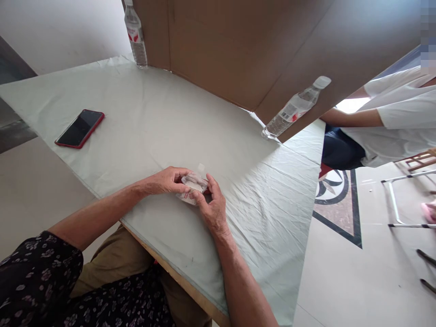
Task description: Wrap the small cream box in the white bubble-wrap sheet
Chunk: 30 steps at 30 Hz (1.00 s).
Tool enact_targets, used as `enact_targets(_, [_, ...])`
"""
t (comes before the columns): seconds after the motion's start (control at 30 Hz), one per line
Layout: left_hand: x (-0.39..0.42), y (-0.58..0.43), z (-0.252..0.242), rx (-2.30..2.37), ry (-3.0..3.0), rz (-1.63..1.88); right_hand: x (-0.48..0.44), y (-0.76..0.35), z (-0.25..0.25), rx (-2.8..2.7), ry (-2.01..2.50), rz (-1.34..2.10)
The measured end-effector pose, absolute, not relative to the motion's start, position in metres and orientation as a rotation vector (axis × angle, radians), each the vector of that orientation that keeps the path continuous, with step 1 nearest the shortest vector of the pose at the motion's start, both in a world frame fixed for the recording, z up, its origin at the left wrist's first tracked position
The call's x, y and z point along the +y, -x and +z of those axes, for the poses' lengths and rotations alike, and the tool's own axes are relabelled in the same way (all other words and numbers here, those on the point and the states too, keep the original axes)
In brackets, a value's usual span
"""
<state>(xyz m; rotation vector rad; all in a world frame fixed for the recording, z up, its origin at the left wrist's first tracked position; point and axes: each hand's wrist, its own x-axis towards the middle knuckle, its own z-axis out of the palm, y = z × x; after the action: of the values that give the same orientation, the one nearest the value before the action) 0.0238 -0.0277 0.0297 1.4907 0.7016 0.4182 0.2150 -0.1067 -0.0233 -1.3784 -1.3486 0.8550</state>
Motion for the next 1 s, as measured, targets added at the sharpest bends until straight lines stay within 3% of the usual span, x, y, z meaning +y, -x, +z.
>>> enact_targets(0.53, [-0.023,-0.022,0.022,0.692,-1.484,0.42,-0.075,-0.228,0.0,-1.216,1.323,1.13])
enact_targets(1.0, [-0.021,-0.02,0.023,0.741,-1.561,0.391,-0.039,-0.215,0.007,-1.144,1.219,1.071])
